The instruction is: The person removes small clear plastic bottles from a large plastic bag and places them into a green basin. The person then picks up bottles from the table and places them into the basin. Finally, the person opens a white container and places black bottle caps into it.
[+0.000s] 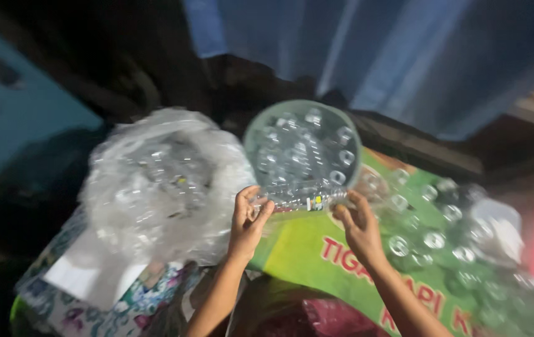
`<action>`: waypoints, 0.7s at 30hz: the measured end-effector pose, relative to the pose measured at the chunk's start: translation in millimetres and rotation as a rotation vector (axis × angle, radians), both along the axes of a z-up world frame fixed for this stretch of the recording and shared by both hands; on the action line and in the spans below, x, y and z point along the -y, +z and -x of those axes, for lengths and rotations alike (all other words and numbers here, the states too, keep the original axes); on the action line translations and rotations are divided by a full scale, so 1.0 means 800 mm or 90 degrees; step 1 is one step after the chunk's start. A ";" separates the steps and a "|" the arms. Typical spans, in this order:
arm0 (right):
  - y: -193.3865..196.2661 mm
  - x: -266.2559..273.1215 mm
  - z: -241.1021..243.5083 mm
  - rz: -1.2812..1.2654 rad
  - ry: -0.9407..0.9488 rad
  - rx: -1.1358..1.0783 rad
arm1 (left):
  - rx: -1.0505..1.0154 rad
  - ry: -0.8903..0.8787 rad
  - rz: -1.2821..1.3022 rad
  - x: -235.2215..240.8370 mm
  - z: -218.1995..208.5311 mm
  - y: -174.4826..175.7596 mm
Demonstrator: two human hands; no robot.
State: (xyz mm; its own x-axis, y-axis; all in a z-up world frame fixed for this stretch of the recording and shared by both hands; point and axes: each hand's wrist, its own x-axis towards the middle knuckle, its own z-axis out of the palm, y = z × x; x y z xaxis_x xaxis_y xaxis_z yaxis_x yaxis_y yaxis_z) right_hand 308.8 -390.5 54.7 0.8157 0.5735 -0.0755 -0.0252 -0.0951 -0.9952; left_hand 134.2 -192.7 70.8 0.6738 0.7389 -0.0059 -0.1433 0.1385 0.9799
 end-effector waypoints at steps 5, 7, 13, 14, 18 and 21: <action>0.003 -0.098 0.055 -0.062 0.214 0.049 | -0.189 0.269 -0.112 -0.096 0.077 0.010; 0.006 -0.139 0.084 -0.078 0.295 0.158 | -0.153 0.323 -0.041 -0.145 0.105 -0.002; 0.009 -0.239 0.176 0.103 0.385 -0.072 | -0.295 0.411 -0.277 -0.289 0.164 -0.092; 0.008 -0.249 0.183 0.113 0.393 0.006 | -0.342 0.420 -0.447 -0.308 0.169 -0.104; -0.007 -0.278 0.205 0.103 0.434 0.178 | -0.390 0.322 -0.567 -0.337 0.185 -0.120; -0.011 -0.284 0.204 0.199 0.461 0.160 | -0.439 0.298 -0.479 -0.330 0.191 -0.092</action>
